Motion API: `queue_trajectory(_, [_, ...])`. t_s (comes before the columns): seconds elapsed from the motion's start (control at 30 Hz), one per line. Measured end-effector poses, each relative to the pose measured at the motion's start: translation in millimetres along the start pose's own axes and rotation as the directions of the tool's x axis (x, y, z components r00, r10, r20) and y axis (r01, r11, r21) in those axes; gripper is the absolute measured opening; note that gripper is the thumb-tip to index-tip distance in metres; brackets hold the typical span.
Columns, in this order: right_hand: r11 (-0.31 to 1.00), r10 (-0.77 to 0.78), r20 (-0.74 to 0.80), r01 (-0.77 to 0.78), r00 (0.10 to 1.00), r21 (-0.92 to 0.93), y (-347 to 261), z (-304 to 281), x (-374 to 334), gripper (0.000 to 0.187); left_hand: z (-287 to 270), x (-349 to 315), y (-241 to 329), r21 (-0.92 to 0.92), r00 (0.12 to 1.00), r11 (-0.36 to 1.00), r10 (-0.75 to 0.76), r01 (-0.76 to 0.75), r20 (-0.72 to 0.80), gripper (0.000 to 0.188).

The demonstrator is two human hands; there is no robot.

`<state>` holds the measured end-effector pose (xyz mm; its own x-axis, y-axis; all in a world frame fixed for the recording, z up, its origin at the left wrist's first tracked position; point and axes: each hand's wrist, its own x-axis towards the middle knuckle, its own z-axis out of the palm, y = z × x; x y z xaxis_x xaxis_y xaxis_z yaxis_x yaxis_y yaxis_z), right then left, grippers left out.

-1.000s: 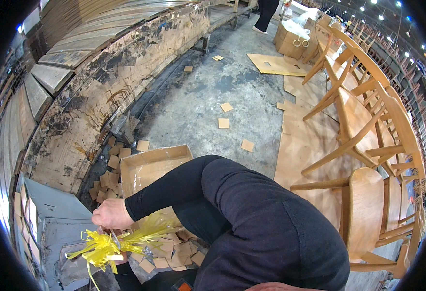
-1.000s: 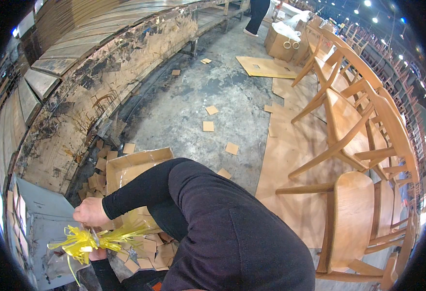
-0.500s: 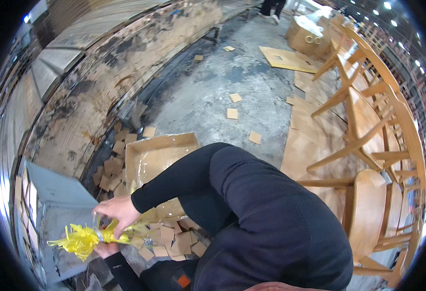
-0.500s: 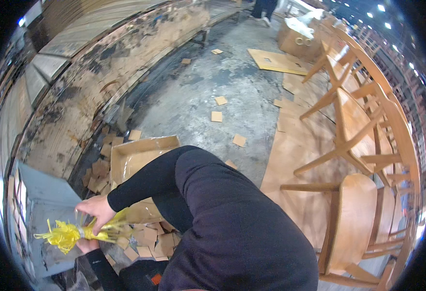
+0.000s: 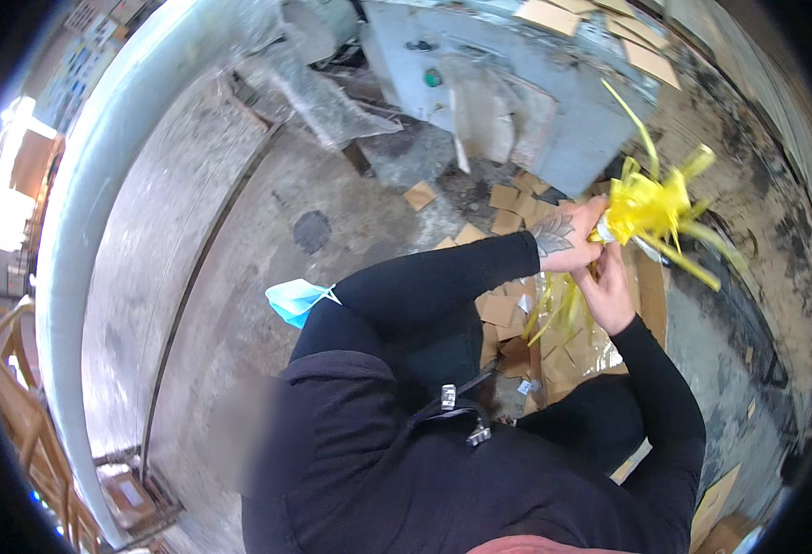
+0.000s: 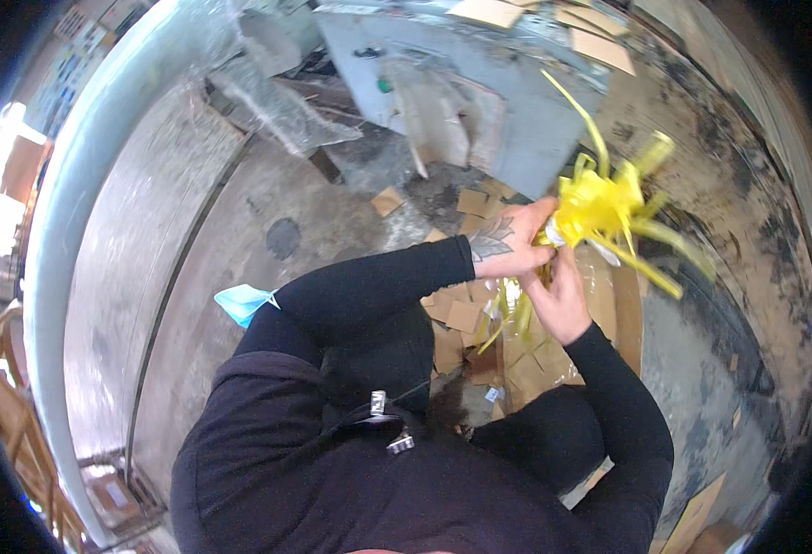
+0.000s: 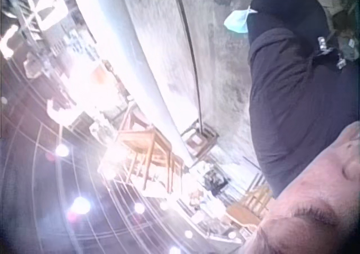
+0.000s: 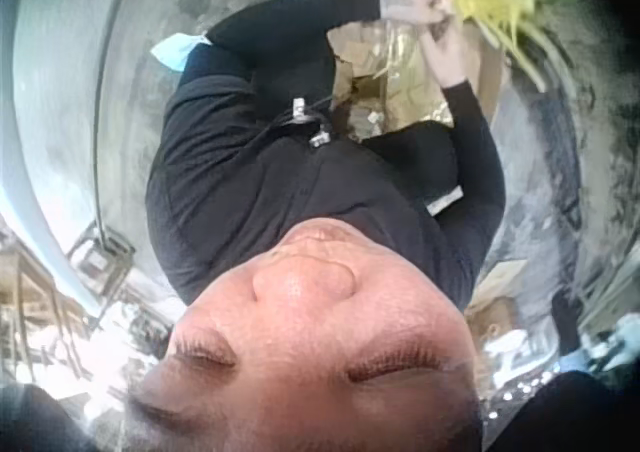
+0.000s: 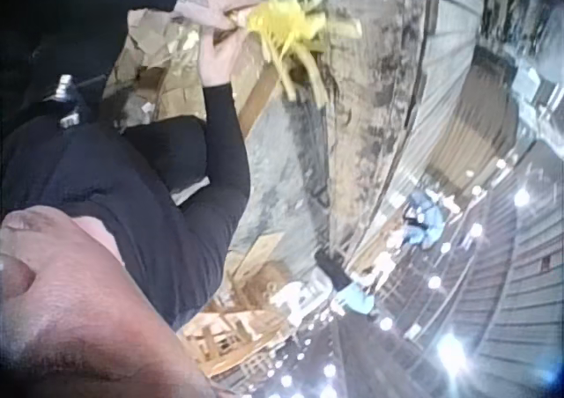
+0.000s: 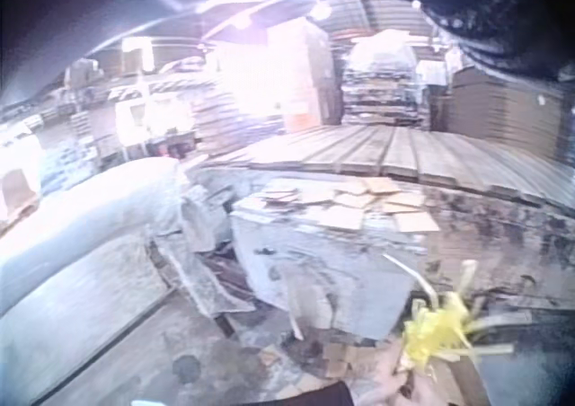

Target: The person sits on the floor and sorts small cardboard pieces into a box, occasionally handling yellow plastic ties and a wooden chair. The person also moves a plastic-wrapped item and places cardboard pieces into a box.

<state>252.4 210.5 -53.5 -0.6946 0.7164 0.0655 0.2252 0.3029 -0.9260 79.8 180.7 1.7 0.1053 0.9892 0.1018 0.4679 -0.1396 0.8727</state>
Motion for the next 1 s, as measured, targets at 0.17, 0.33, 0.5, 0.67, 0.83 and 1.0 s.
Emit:
queue_trajectory(0.17, [0.956, -0.232, 0.048, 0.237, 0.972, -0.173, -19.2, -2.7, -5.1, 0.076, -82.8, -78.3, -80.9, 0.318, 0.920, 0.948, 0.134, -0.011, -0.368, 0.051])
queue_trajectory(0.33, [0.981, -0.038, 0.304, 0.094, 0.952, -0.171, -6.8, -8.8, 0.7, 0.066, -163.5, -239.4, -241.5, -0.284, 0.252, 0.672, -0.583, 0.683, -0.772, 0.052])
queue_trajectory(0.5, [0.924, 0.135, 0.419, 0.039, 0.898, -0.380, 7.2, 1.4, 10.3, 0.059, -254.3, -300.6, -342.1, -0.201, 0.034, 0.500, -0.422, 0.842, -0.906, 0.058])
queue_trajectory(0.67, [0.731, 0.386, 0.296, -0.094, 0.874, -0.675, 27.7, 12.2, 12.0, 0.053, -256.7, -250.8, -359.2, 0.086, 0.045, -0.140, -0.276, 0.986, -0.960, 0.067])
queue_trajectory(0.83, [0.528, 0.743, 0.283, -0.271, 0.606, -0.805, 59.4, 21.0, -17.9, 0.090, -135.4, -126.0, -399.3, 0.717, 0.886, 0.525, -0.327, 0.459, -0.328, 0.070])
queue_trajectory(1.0, [0.465, 0.751, 0.152, -0.352, 0.643, -0.812, 96.0, 67.9, -42.2, 0.094, -60.8, -58.3, -415.9, 0.726, 0.807, 0.418, -0.494, 0.547, -0.323, 0.056])
